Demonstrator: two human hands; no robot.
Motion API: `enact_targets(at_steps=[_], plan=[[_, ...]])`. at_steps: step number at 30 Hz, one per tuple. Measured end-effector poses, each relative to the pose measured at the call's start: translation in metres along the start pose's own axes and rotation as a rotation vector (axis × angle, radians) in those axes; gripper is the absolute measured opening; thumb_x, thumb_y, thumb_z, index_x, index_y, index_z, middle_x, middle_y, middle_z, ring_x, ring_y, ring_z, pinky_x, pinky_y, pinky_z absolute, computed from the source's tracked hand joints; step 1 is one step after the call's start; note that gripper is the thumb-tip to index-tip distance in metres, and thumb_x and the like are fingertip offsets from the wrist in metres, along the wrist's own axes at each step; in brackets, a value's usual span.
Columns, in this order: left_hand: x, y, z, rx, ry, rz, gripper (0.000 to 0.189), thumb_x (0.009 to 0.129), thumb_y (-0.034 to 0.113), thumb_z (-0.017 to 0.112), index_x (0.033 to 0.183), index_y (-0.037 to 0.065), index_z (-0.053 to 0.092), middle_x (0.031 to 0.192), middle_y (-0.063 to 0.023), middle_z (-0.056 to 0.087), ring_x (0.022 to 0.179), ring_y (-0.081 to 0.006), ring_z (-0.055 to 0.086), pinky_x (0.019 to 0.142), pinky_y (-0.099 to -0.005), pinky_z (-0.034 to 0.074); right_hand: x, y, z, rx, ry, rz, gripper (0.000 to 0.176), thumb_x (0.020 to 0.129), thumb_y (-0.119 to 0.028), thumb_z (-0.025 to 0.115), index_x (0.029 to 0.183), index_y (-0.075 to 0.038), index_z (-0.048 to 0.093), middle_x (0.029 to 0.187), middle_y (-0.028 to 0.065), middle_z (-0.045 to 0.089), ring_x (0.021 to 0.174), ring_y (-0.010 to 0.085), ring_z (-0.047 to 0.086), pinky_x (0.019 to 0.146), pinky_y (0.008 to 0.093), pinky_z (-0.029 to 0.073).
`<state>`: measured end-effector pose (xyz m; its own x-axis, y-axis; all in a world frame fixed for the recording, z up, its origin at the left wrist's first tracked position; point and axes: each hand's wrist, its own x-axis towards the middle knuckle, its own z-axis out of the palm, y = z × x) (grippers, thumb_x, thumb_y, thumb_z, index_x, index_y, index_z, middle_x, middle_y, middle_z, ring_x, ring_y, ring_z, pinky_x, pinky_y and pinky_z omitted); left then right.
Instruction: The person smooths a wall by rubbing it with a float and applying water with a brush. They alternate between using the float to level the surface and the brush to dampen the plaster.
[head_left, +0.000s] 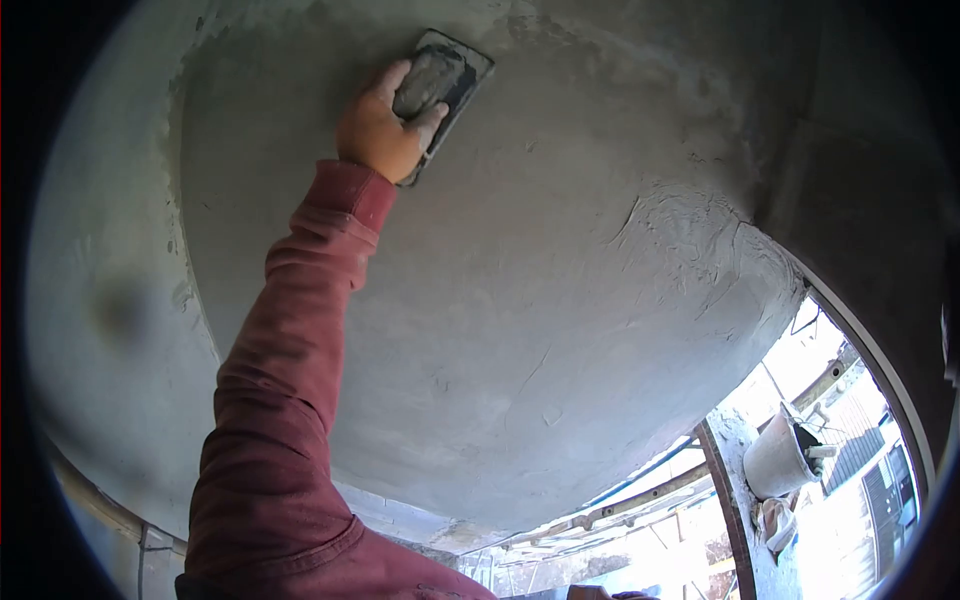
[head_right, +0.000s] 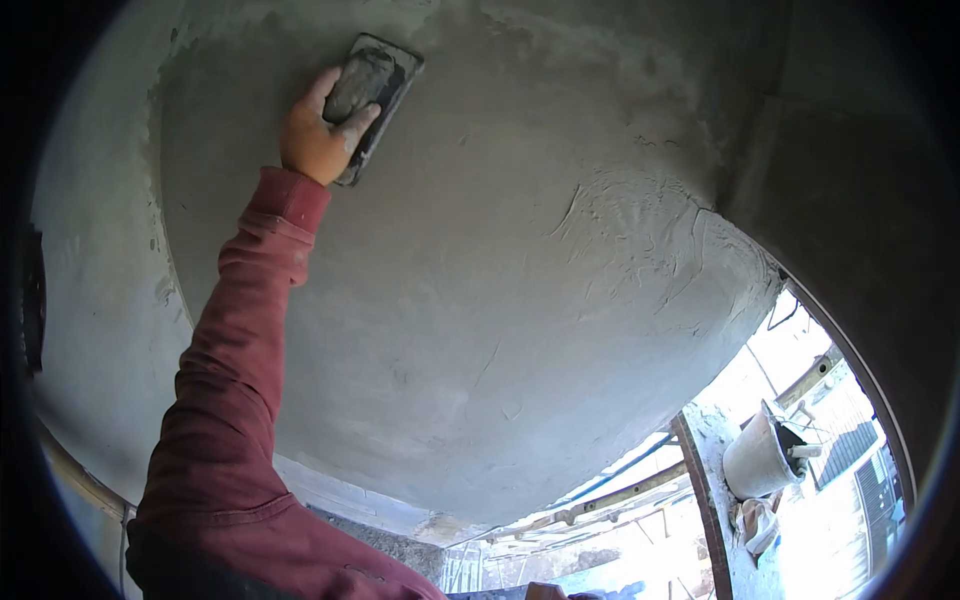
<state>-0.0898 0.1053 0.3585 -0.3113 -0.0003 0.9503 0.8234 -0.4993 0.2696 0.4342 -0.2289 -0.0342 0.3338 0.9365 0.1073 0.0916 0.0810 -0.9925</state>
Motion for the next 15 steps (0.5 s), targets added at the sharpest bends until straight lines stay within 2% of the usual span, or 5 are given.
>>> enact_targets(at_steps=[3, 7, 10, 14, 15], plan=[[-0.122, 0.012, 0.001, 0.038, -0.187, 0.231, 0.046, 0.065, 0.019, 0.072, 0.108, 0.009, 0.058, 0.101, -0.0138, 0.058, 0.086, -0.0349, 0.059, 0.074, -0.0409, 0.049, 0.016, 0.003, 0.012, 0.013, -0.087, -0.087, 0.019, 0.083, -0.017, 0.061, 0.088, 0.002, 0.062, 0.099, 0.0144, 0.059, 0.082, 0.0228, 0.058, 0.07, 0.0358, 0.05], [-0.308, 0.004, -0.035, -0.003, -0.819, 0.2, 0.051, 0.058, 0.011, 0.071, 0.107, 0.014, 0.057, 0.096, -0.0057, 0.053, 0.09, -0.0253, 0.055, 0.072, -0.0404, 0.046, 0.033, -0.059, 0.073, 0.038, -0.232, 0.014, 0.018, 0.076, -0.002, 0.061, 0.093, 0.006, 0.06, 0.092, 0.0162, 0.06, 0.078, 0.0256, 0.059, 0.066, 0.0341, 0.053], [-0.411, 0.018, -0.09, -0.117, -1.006, -0.355, 0.045, 0.062, 0.018, 0.076, 0.103, 0.007, 0.06, 0.091, -0.0096, 0.059, 0.086, -0.0279, 0.057, 0.076, -0.0385, 0.047, 0.039, -0.061, 0.109, 0.076, -0.171, -0.071, 0.019, 0.08, -0.002, 0.062, 0.097, 0.002, 0.055, 0.092, 0.0109, 0.058, 0.086, 0.0193, 0.058, 0.077, 0.0317, 0.048], [-0.489, 0.066, -0.159, -0.787, -0.696, -1.934, 0.034, 0.085, 0.023, 0.059, 0.112, 0.004, 0.057, 0.098, -0.0059, 0.063, 0.09, -0.0198, 0.06, 0.08, -0.0352, 0.048, 0.043, -0.059, 0.156, 0.292, -0.225, -0.009, 0.016, 0.086, -0.004, 0.055, 0.101, 0.002, 0.052, 0.097, 0.0138, 0.058, 0.088, 0.0228, 0.061, 0.065, 0.033, 0.058], [-0.505, 0.076, -0.174, -0.959, -0.563, -2.129, 0.032, 0.088, 0.022, 0.055, 0.113, 0.001, 0.056, 0.099, -0.0077, 0.063, 0.091, -0.0205, 0.06, 0.081, -0.0357, 0.048, 0.045, -0.056, 0.165, 0.339, -0.286, 0.045, 0.017, 0.086, -0.004, 0.054, 0.102, 0.002, 0.052, 0.099, 0.0146, 0.058, 0.089, 0.0237, 0.061, 0.067, 0.0347, 0.058]])
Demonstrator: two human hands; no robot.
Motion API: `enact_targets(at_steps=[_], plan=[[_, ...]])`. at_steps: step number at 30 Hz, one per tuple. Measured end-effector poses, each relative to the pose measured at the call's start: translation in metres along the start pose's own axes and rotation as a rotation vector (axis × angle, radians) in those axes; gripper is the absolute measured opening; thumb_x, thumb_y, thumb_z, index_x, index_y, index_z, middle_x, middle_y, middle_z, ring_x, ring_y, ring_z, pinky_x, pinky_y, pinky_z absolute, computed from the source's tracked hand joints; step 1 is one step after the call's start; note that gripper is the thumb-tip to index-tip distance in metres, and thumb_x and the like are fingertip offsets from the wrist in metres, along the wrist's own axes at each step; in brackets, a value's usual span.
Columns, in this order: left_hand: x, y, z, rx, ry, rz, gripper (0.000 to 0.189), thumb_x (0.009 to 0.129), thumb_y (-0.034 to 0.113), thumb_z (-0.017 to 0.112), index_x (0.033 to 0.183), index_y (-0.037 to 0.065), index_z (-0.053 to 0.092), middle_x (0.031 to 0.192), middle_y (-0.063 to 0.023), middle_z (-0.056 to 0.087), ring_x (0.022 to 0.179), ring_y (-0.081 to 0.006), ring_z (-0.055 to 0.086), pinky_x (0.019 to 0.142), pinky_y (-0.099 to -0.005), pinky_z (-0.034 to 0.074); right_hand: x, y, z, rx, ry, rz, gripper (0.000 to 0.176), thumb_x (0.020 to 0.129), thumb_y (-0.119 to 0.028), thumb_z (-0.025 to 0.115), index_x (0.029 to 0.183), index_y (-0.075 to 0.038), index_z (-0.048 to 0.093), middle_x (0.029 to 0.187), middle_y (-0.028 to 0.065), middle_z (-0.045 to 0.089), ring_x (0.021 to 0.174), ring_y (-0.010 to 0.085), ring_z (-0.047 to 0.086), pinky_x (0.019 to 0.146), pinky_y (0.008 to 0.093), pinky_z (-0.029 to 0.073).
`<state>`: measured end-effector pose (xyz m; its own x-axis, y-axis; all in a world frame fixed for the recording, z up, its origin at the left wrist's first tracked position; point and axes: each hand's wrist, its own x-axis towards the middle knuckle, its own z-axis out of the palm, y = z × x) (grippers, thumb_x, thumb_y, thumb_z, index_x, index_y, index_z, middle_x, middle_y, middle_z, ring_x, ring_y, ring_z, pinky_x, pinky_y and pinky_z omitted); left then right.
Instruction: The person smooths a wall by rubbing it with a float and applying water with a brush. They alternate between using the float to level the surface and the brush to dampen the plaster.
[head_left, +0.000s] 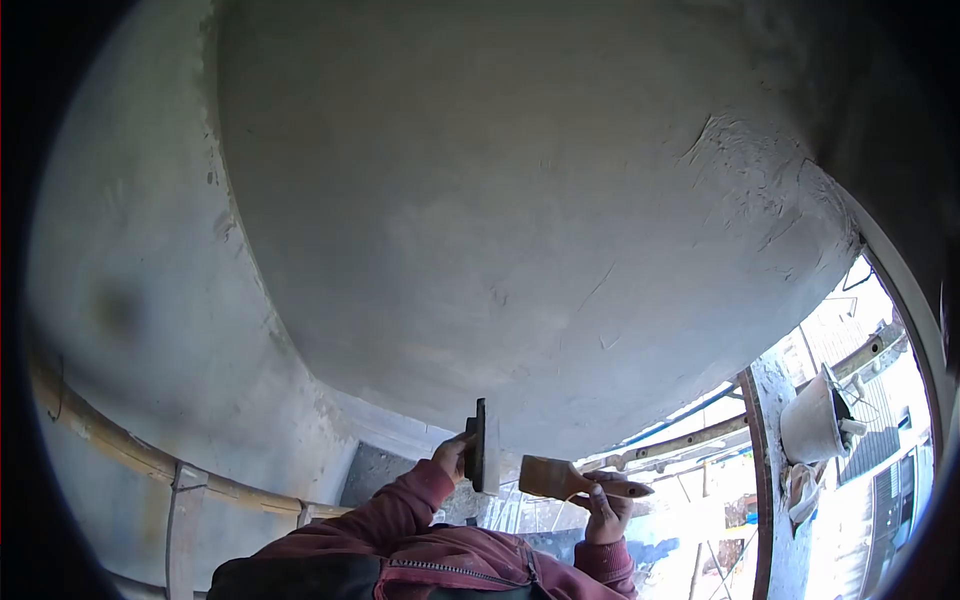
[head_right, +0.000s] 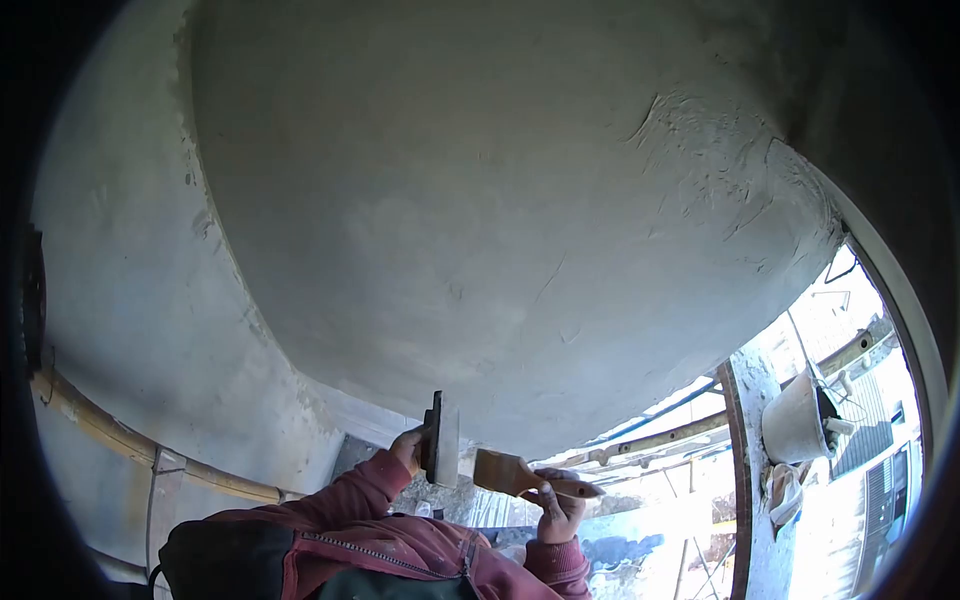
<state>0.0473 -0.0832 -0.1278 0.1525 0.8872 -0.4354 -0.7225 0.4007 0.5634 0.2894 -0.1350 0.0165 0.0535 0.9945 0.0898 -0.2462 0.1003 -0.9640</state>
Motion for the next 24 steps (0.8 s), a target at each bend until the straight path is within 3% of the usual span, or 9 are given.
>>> enact_targets(at_steps=[3, 7, 8, 11, 13, 15, 18, 19, 24], plan=[[-0.016, -0.039, -0.021, -0.364, -0.25, -0.218, 0.03, 0.091, 0.017, 0.048, 0.113, -0.003, 0.054, 0.104, -0.0117, 0.062, 0.094, -0.0216, 0.06, 0.085, -0.0368, 0.049, 0.015, 0.029, 0.011, 0.085, -0.173, 0.22, 0.02, 0.085, -0.007, 0.056, 0.103, 0.002, 0.053, 0.099, 0.0149, 0.059, 0.084, 0.0224, 0.062, 0.063, 0.0329, 0.056], [-0.01, -0.046, -0.06, -0.47, -0.494, -0.244, 0.031, 0.091, 0.018, 0.048, 0.114, -0.002, 0.054, 0.106, -0.0123, 0.061, 0.094, -0.0217, 0.061, 0.083, -0.0351, 0.049, 0.035, 0.047, 0.007, 0.125, -0.078, 0.25, 0.02, 0.086, -0.01, 0.057, 0.103, 0.001, 0.054, 0.095, 0.0134, 0.061, 0.076, 0.022, 0.063, 0.06, 0.0336, 0.057], [-0.023, -0.032, -0.055, -0.276, -0.347, -0.215, 0.03, 0.09, 0.019, 0.05, 0.113, 0.0, 0.055, 0.104, -0.0107, 0.062, 0.092, -0.0209, 0.061, 0.081, -0.0348, 0.049, 0.039, 0.053, -0.003, 0.114, -0.042, 0.234, 0.019, 0.086, -0.01, 0.057, 0.102, 0.001, 0.054, 0.094, 0.013, 0.061, 0.076, 0.0218, 0.063, 0.059, 0.0342, 0.057], [-0.035, -0.008, -0.094, -0.235, -0.369, -0.201, 0.031, 0.089, 0.021, 0.054, 0.112, 0.001, 0.056, 0.102, -0.0086, 0.063, 0.089, -0.0191, 0.061, 0.079, -0.0343, 0.05, 0.044, 0.064, -0.044, -0.04, 0.003, 0.157, 0.017, 0.087, -0.011, 0.056, 0.101, -0.001, 0.056, 0.091, 0.0111, 0.062, 0.075, 0.0208, 0.063, 0.059, 0.035, 0.058], [-0.056, 0.009, -0.105, -0.154, -0.056, 0.08, 0.038, 0.082, 0.026, 0.063, 0.11, 0.001, 0.057, 0.101, -0.0108, 0.064, 0.087, -0.0229, 0.062, 0.078, -0.0347, 0.05, 0.04, 0.059, -0.061, -0.132, 0.044, 0.158, 0.016, 0.088, -0.011, 0.057, 0.1, -0.001, 0.056, 0.09, 0.0103, 0.061, 0.074, 0.0201, 0.063, 0.058, 0.0348, 0.058], [-0.052, 0.026, -0.135, 1.094, 0.634, 0.197, 0.045, 0.074, 0.027, 0.07, 0.108, 0.0, 0.057, 0.1, -0.0156, 0.063, 0.089, -0.0292, 0.062, 0.077, -0.0368, 0.049, 0.033, 0.064, -0.085, -0.155, 0.107, 0.203, 0.015, 0.087, -0.011, 0.057, 0.1, -0.002, 0.056, 0.088, 0.0098, 0.061, 0.073, 0.0191, 0.063, 0.058, 0.0348, 0.058], [-0.077, 0.039, -0.126, 1.11, 0.922, 0.302, 0.047, 0.07, 0.026, 0.073, 0.105, 0.001, 0.054, 0.097, -0.0192, 0.062, 0.09, -0.0341, 0.061, 0.077, -0.0387, 0.047, 0.02, 0.058, -0.086, -0.178, 0.157, 0.174, 0.016, 0.086, -0.011, 0.06, 0.098, -0.002, 0.055, 0.088, 0.011, 0.061, 0.072, 0.0197, 0.062, 0.055, 0.0362, 0.058], [-0.075, 0.041, -0.123, 1.107, 0.917, 0.299, 0.047, 0.07, 0.026, 0.073, 0.105, 0.001, 0.054, 0.097, -0.0192, 0.062, 0.09, -0.0341, 0.061, 0.077, -0.0387, 0.047, 0.01, 0.055, -0.087, -0.188, 0.17, 0.175, 0.016, 0.085, -0.011, 0.06, 0.098, -0.002, 0.055, 0.088, 0.0114, 0.061, 0.072, 0.0201, 0.062, 0.054, 0.0361, 0.058], [-0.015, 0.097, -0.047, 0.707, 0.769, 0.952, 0.042, 0.076, 0.02, 0.069, 0.103, 0.003, 0.043, 0.088, -0.0142, 0.06, 0.079, -0.028, 0.06, 0.074, -0.0364, 0.047, -0.015, 0.043, -0.078, -0.239, 0.257, 0.181, 0.015, 0.085, -0.01, 0.06, 0.096, -0.003, 0.054, 0.09, 0.0122, 0.061, 0.071, 0.0196, 0.062, 0.052, 0.0358, 0.058]])
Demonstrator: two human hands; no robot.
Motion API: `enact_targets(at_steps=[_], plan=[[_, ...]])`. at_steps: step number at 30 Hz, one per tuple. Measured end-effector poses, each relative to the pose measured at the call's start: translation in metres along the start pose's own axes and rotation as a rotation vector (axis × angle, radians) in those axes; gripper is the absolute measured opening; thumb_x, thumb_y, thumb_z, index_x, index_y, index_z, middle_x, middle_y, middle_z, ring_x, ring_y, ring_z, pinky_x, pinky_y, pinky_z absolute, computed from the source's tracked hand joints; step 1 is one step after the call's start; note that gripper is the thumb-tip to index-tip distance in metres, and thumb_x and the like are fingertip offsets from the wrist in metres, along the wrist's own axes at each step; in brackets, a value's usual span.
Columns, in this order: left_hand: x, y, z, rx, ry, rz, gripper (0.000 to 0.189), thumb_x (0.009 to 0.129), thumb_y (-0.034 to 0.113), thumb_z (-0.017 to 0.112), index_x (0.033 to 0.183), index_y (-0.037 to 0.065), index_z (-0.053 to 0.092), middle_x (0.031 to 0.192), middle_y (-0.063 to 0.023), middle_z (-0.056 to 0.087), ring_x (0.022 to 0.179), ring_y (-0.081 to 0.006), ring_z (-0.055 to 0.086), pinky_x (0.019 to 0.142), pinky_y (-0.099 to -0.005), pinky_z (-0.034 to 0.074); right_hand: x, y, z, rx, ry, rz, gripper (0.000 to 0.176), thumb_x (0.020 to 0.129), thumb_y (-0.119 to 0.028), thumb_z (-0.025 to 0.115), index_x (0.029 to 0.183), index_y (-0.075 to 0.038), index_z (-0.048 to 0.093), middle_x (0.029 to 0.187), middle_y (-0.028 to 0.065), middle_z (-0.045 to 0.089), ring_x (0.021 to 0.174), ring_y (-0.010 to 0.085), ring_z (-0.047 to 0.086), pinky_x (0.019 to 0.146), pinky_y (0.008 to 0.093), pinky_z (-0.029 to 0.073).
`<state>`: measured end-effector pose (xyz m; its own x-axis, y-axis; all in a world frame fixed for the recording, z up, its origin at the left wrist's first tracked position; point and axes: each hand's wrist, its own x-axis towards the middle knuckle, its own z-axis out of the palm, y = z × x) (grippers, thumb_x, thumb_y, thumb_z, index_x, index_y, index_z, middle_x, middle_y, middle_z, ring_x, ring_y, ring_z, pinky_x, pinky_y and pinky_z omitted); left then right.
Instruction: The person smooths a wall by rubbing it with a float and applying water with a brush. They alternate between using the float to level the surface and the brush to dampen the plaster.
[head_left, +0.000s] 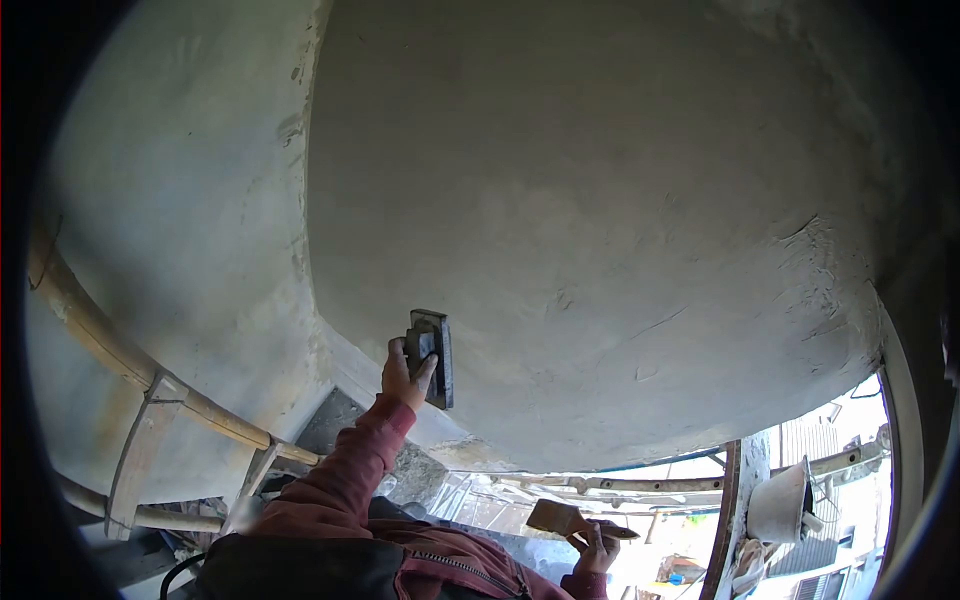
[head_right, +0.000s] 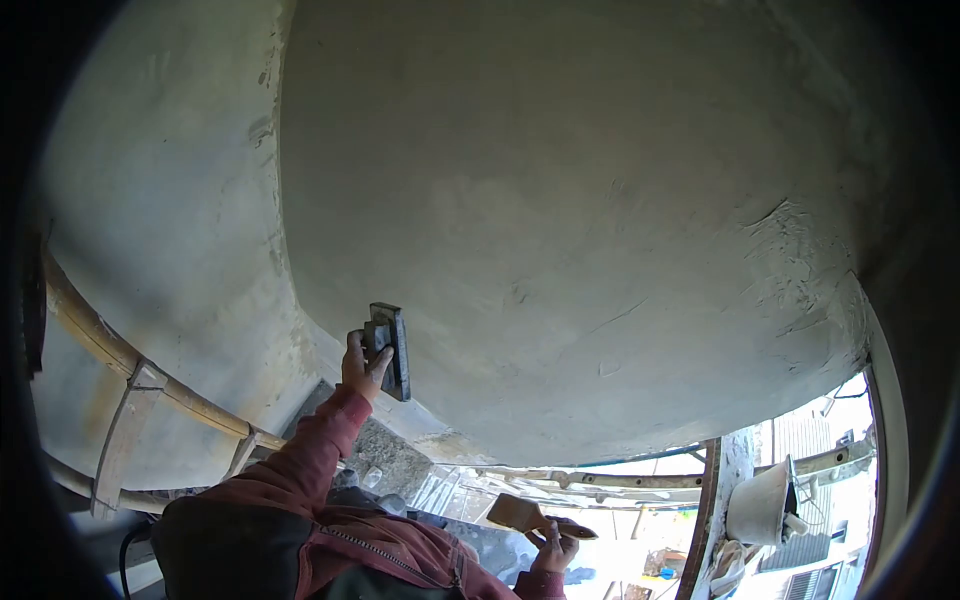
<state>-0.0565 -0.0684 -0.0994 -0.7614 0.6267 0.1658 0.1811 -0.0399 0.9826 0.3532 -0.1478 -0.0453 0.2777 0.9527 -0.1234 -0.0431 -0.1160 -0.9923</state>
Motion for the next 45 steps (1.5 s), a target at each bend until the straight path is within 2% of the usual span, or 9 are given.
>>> enact_targets(at_steps=[3, 4, 7, 17, 23, 29, 36, 40, 45], plan=[[0.051, 0.045, 0.047, -0.277, 0.098, 0.214, 0.045, 0.077, 0.015, 0.067, 0.11, 0.0, 0.038, 0.092, -0.013, 0.058, 0.081, -0.0235, 0.06, 0.073, -0.0333, 0.047, -0.009, -0.013, -0.008, -0.069, -0.008, -0.017, 0.018, 0.083, -0.011, 0.062, 0.096, -0.001, 0.053, 0.09, 0.0129, 0.06, 0.075, 0.02, 0.062, 0.057, 0.0349, 0.058], [0.071, 0.058, 0.063, -0.391, 0.121, 0.26, 0.047, 0.077, 0.015, 0.066, 0.111, 0.0, 0.038, 0.095, -0.0138, 0.057, 0.083, -0.0246, 0.059, 0.074, -0.0335, 0.047, -0.008, 0.018, -0.041, -0.52, -0.244, -0.548, 0.037, 0.078, -0.002, 0.059, 0.113, 0.006, 0.049, 0.1, 0.0169, 0.055, 0.09, 0.028, 0.058, 0.071, 0.0348, 0.055], [0.116, 0.11, 0.077, -0.394, 0.245, 0.39, 0.051, 0.077, 0.018, 0.066, 0.115, 0.0, 0.037, 0.099, -0.0174, 0.054, 0.088, -0.0297, 0.057, 0.076, -0.0364, 0.046, 0.009, 0.012, -0.044, -0.564, -0.267, -0.606, 0.038, 0.083, -0.013, 0.058, 0.115, 0.003, 0.046, 0.102, 0.0146, 0.055, 0.095, 0.0269, 0.057, 0.073, 0.0372, 0.055], [0.146, 0.039, 0.094, -0.388, 0.481, 0.06, 0.049, 0.08, 0.013, 0.063, 0.118, -0.003, 0.037, 0.104, -0.0191, 0.052, 0.094, -0.032, 0.054, 0.085, -0.0377, 0.043, 0.004, -0.017, -0.042, -0.518, -0.183, -0.487, 0.037, 0.083, -0.016, 0.058, 0.113, 0.003, 0.047, 0.102, 0.0142, 0.055, 0.094, 0.0269, 0.057, 0.073, 0.0379, 0.055], [0.097, 0.089, 0.118, -0.151, 0.253, 0.505, 0.051, 0.071, 0.021, 0.07, 0.11, 0.001, 0.042, 0.098, -0.0193, 0.052, 0.088, -0.038, 0.053, 0.077, -0.0414, 0.046, 0.007, -0.02, -0.038, -0.451, -0.22, -0.367, 0.036, 0.084, -0.017, 0.057, 0.112, 0.002, 0.048, 0.102, 0.014, 0.055, 0.094, 0.0269, 0.058, 0.073, 0.0383, 0.055], [0.16, 0.083, 0.086, -0.506, 0.536, 0.11, 0.045, 0.078, 0.018, 0.067, 0.112, 0.001, 0.042, 0.103, -0.0198, 0.054, 0.093, -0.0334, 0.056, 0.081, -0.0385, 0.046, 0.032, -0.026, -0.043, -0.351, -0.215, -0.303, 0.035, 0.084, -0.019, 0.057, 0.111, 0.002, 0.049, 0.102, 0.0138, 0.055, 0.094, 0.0269, 0.058, 0.073, 0.0387, 0.055], [0.1, 0.086, 0.126, -0.097, 0.346, 0.48, 0.051, 0.075, 0.023, 0.067, 0.113, 0.002, 0.042, 0.101, -0.0221, 0.054, 0.093, -0.04, 0.055, 0.078, -0.0405, 0.046, 0.043, -0.038, -0.042, -0.307, -0.278, -0.151, 0.035, 0.085, -0.021, 0.056, 0.11, 0.001, 0.049, 0.101, 0.0135, 0.055, 0.094, 0.0269, 0.058, 0.073, 0.0391, 0.055], [0.171, 0.045, 0.089, -0.475, 0.519, 0.027, 0.043, 0.08, 0.017, 0.065, 0.111, -0.001, 0.042, 0.097, -0.0195, 0.057, 0.089, -0.0346, 0.059, 0.08, -0.0392, 0.047, 0.046, -0.038, -0.049, -0.328, -0.3, -0.191, 0.032, 0.088, -0.026, 0.053, 0.108, -0.001, 0.05, 0.102, 0.0129, 0.055, 0.093, 0.0258, 0.058, 0.071, 0.0388, 0.055], [0.12, 0.168, 0.119, -0.131, 0.395, 0.591, 0.045, 0.075, 0.022, 0.065, 0.107, 0.0, 0.044, 0.094, -0.0244, 0.05, 0.085, -0.0409, 0.052, 0.071, -0.0458, 0.045, 0.044, -0.054, -0.008, -0.232, -0.405, -0.157, 0.027, 0.09, -0.023, 0.05, 0.108, -0.003, 0.051, 0.103, 0.012, 0.056, 0.092, 0.0245, 0.059, 0.07, 0.0381, 0.056]])
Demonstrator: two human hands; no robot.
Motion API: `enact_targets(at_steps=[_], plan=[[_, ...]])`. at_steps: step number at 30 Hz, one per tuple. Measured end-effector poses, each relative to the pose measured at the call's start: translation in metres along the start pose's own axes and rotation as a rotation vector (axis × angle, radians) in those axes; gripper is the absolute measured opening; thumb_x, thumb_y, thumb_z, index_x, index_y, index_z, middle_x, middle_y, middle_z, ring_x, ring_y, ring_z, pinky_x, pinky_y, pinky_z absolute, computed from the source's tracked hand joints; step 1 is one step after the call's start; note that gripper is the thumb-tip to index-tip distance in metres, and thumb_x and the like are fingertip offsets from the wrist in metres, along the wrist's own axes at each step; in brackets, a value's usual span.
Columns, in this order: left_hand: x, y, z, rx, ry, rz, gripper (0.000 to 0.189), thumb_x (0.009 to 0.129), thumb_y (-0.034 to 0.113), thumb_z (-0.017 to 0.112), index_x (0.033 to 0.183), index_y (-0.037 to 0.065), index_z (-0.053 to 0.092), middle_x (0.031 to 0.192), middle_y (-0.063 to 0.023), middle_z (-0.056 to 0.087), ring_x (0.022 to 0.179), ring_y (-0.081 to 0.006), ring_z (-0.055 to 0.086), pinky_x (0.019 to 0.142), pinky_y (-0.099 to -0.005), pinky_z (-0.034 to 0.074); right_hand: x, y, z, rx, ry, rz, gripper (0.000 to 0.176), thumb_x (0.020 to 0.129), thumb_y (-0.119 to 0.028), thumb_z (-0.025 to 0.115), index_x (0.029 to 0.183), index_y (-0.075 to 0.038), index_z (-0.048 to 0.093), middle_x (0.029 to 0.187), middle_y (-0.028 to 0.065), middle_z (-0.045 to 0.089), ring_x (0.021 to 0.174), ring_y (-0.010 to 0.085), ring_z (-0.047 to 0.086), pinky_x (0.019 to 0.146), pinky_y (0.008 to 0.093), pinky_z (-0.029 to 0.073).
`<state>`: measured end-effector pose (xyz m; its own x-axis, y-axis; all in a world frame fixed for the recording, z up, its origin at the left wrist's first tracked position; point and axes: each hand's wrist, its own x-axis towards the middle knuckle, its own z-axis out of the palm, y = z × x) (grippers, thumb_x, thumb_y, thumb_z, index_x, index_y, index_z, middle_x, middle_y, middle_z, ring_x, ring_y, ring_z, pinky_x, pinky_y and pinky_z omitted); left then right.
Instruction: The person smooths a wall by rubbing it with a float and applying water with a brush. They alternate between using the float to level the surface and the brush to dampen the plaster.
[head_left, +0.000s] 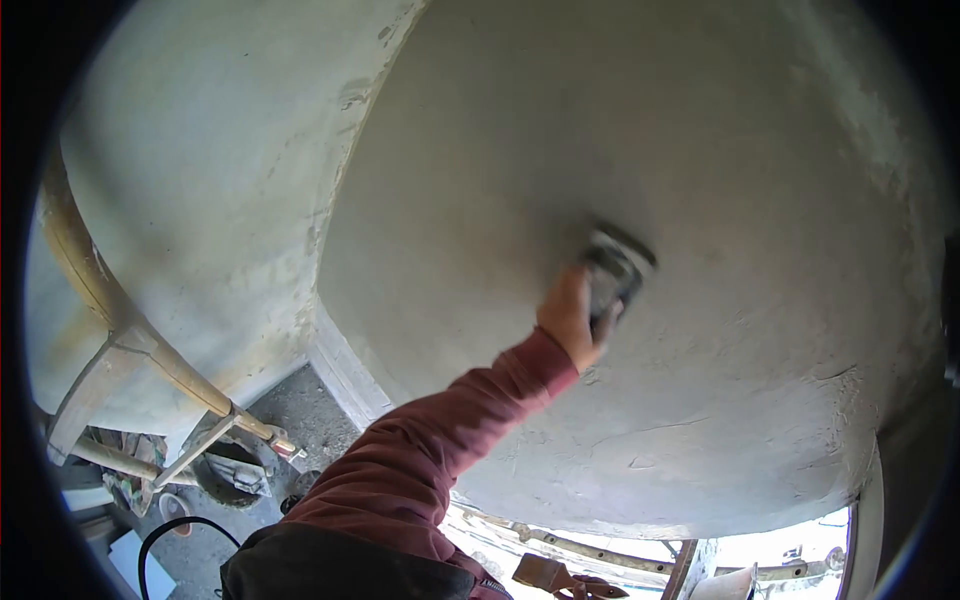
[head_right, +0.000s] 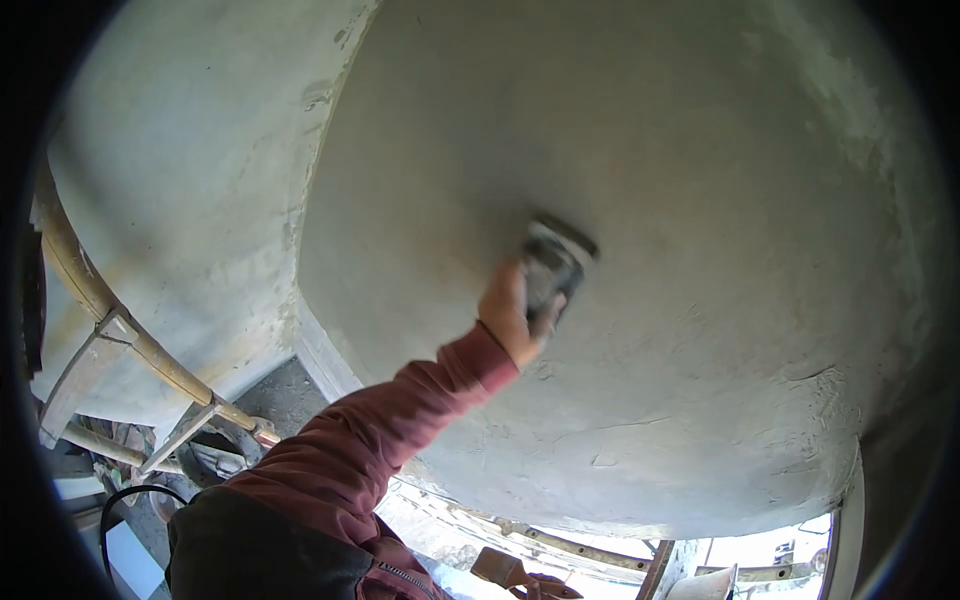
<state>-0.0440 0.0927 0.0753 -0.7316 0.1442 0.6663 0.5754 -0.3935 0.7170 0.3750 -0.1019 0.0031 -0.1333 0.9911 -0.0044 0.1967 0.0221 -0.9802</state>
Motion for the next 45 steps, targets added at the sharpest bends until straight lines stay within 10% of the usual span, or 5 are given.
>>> enact_targets(at_steps=[9, 17, 31, 38, 45], plan=[[-0.075, -0.14, -0.038, 0.065, 0.359, -0.681, 0.047, 0.082, 0.019, 0.062, 0.116, -0.004, 0.039, 0.105, -0.0212, 0.054, 0.092, -0.0332, 0.057, 0.082, -0.0382, 0.045, 0.007, 0.008, -0.012, -0.032, 0.174, 0.014, 0.018, 0.088, -0.015, 0.053, 0.096, 0.0, 0.056, 0.095, 0.0113, 0.059, 0.084, 0.0216, 0.061, 0.065, 0.0351, 0.056], [0.05, 0.051, 0.014, -0.057, 0.007, 0.056, 0.044, 0.079, 0.02, 0.06, 0.111, -0.003, 0.041, 0.094, -0.025, 0.049, 0.083, -0.0399, 0.054, 0.068, -0.0445, 0.048, -0.009, 0.022, -0.048, -0.103, 0.317, 0.064, 0.016, 0.086, -0.014, 0.055, 0.091, 0.001, 0.058, 0.091, 0.011, 0.059, 0.08, 0.0204, 0.061, 0.064, 0.0338, 0.057], [-0.051, 0.001, -0.018, 0.053, -0.403, 0.166, 0.046, 0.073, 0.02, 0.068, 0.11, 0.003, 0.045, 0.093, -0.0165, 0.054, 0.079, -0.0354, 0.056, 0.066, -0.0402, 0.048, 0.02, -0.037, 0.039, -0.083, 0.192, -0.072, 0.036, 0.086, -0.04, 0.055, 0.082, -0.004, 0.059, 0.078, 0.0062, 0.059, 0.071, 0.017, 0.058, 0.061, 0.0296, 0.052], [-0.19, -0.053, -0.169, -0.944, -1.071, -1.13, 0.044, 0.069, 0.008, 0.073, 0.11, 0.008, 0.056, 0.105, -0.0044, 0.058, 0.102, -0.0225, 0.055, 0.092, -0.0329, 0.041, 0.074, -0.021, 0.111, -0.041, -0.08, -0.115, 0.011, 0.078, -0.001, 0.063, 0.087, 0.002, 0.056, 0.088, 0.013, 0.06, 0.08, 0.0211, 0.061, 0.067, 0.0302, 0.052], [-0.133, -0.023, -0.185, -0.278, -1.421, 0.152, 0.042, 0.059, 0.007, 0.073, 0.1, 0.006, 0.062, 0.127, -0.014, 0.044, 0.11, -0.0303, 0.046, 0.091, -0.038, 0.04, 0.123, -0.022, 0.2, -0.251, -0.379, -0.279, 0.011, 0.072, -0.004, 0.068, 0.077, -0.001, 0.059, 0.082, 0.011, 0.064, 0.074, 0.0213, 0.063, 0.065, 0.031, 0.049]])
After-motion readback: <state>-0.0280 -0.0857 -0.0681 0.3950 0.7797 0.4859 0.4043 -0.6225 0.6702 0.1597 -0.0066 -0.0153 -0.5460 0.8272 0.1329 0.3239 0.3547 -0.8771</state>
